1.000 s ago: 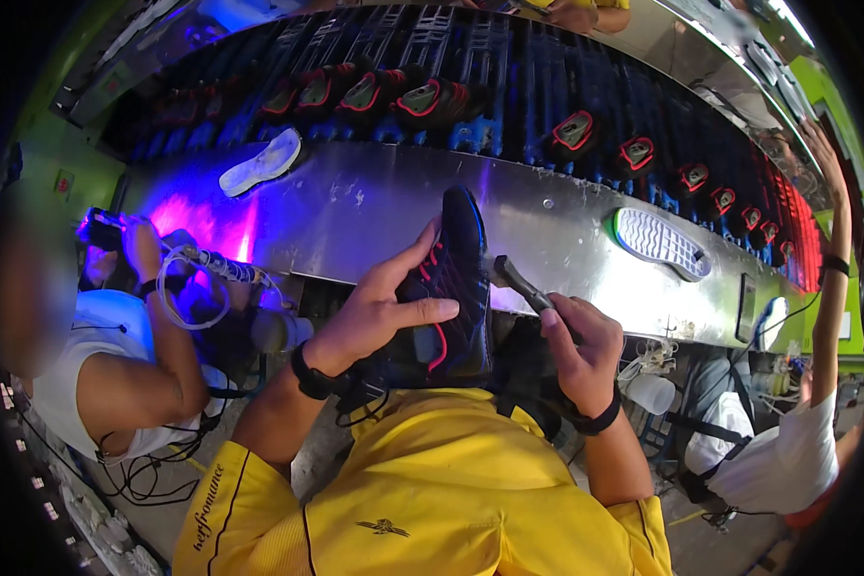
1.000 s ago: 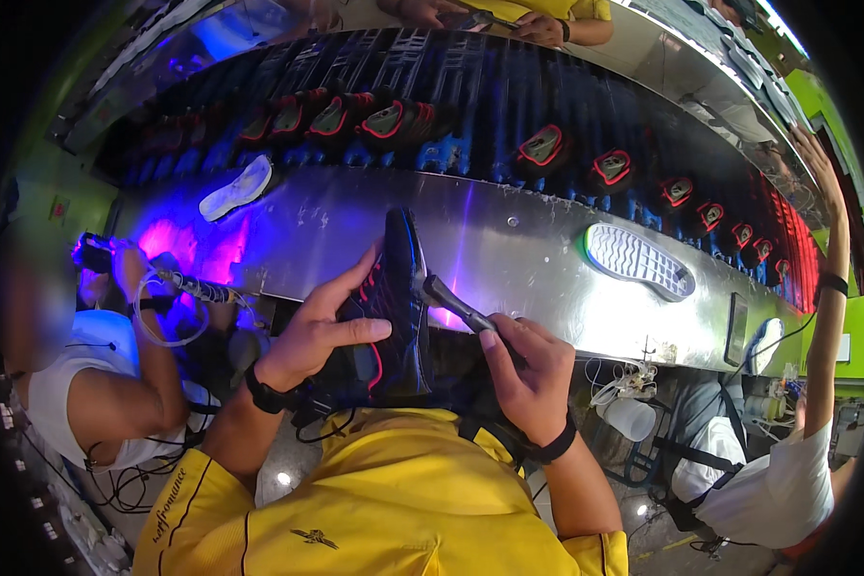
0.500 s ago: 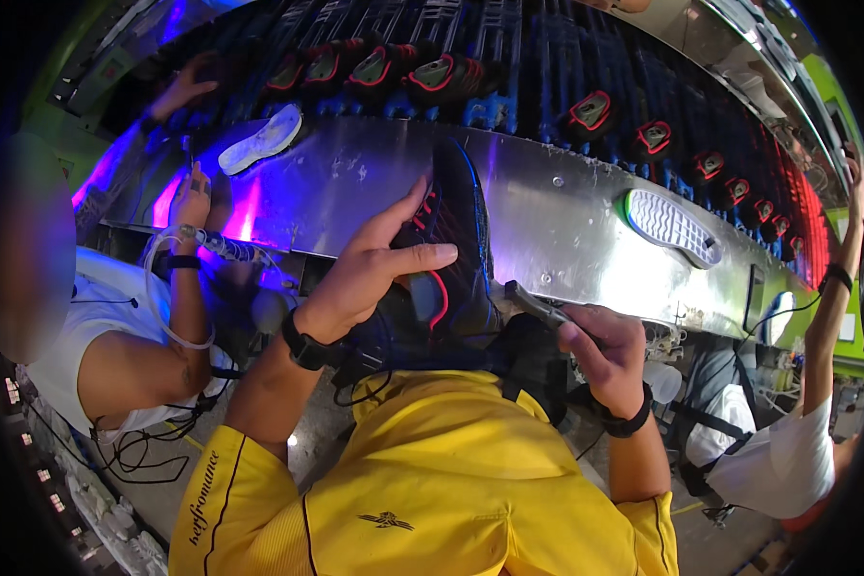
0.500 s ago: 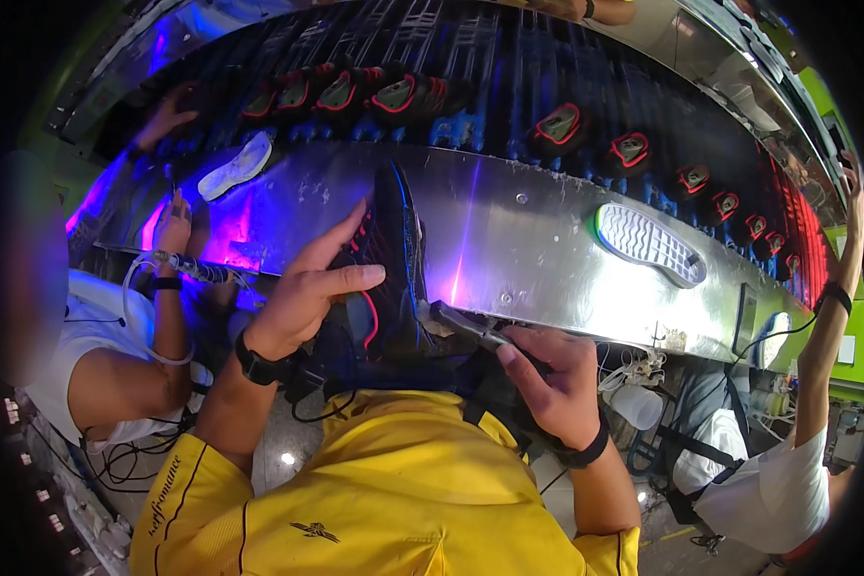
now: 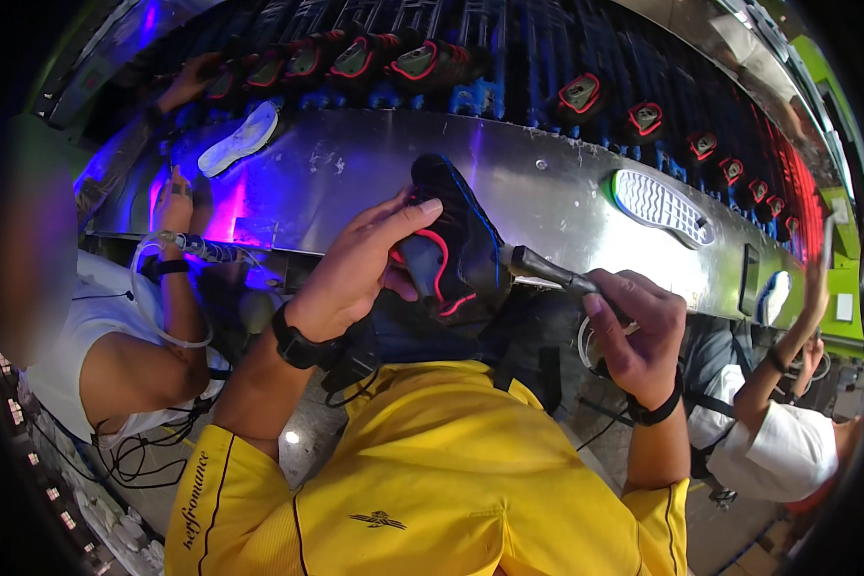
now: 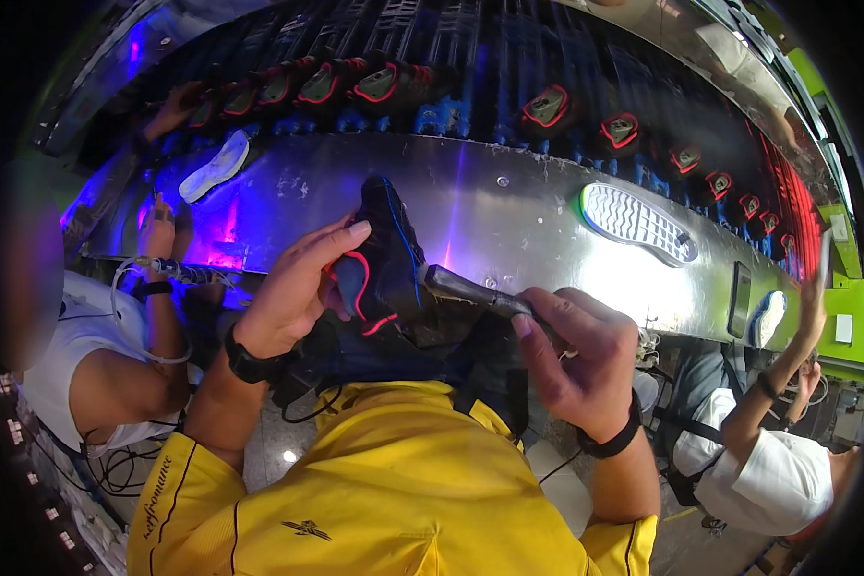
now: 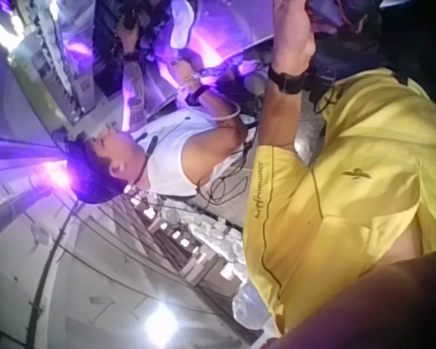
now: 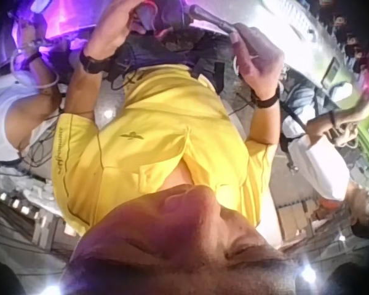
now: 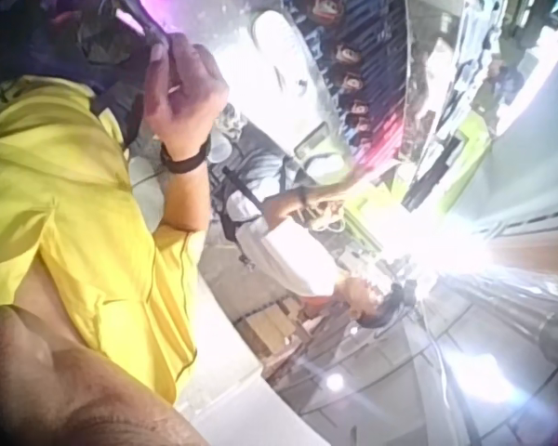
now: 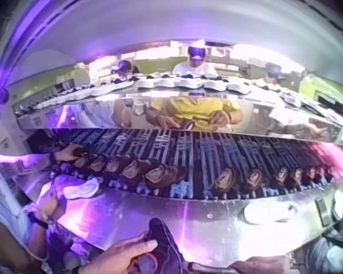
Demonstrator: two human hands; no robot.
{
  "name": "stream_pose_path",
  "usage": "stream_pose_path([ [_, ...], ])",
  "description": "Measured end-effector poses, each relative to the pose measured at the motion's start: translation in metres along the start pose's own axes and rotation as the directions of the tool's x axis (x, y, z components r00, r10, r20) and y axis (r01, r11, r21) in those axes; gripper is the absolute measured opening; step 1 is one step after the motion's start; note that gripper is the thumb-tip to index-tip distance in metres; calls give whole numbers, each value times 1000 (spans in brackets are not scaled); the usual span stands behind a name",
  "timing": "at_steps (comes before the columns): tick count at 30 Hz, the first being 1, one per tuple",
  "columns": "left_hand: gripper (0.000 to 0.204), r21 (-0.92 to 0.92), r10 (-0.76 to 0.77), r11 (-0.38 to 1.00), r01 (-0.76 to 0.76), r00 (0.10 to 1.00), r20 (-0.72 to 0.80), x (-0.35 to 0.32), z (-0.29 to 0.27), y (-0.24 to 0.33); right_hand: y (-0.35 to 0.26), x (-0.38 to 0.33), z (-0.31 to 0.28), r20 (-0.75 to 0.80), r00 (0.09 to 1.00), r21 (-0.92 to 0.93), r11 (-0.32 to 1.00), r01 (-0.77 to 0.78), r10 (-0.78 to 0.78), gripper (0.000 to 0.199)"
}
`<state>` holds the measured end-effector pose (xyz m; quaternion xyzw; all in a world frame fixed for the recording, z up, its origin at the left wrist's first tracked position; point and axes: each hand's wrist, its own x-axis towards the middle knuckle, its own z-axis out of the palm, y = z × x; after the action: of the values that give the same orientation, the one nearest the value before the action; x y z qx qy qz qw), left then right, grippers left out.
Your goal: Applying adhesive or primer to the edges of shoe uppers with a brush at an assembly line.
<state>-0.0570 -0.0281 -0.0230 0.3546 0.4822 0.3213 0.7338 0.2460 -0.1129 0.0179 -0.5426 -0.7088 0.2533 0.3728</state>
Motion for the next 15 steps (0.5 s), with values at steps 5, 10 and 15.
stream_pose_path([
  [5, 46, -15, -118, 993, 118, 993, -13, 4, 3, -4, 7, 15, -11, -2, 997, -48, 996, 73, -73, 22],
  [10, 53, -66, -192, 978, 196, 979, 69, 1, 11, -9, 20, 29, -20, -8, 981, -87, 978, 190, -191, 24],
  [15, 56, -129, -216, 964, 231, 969, 120, 0, 18, -18, 35, 42, -28, 6, 952, -108, 946, 306, -307, 26],
])
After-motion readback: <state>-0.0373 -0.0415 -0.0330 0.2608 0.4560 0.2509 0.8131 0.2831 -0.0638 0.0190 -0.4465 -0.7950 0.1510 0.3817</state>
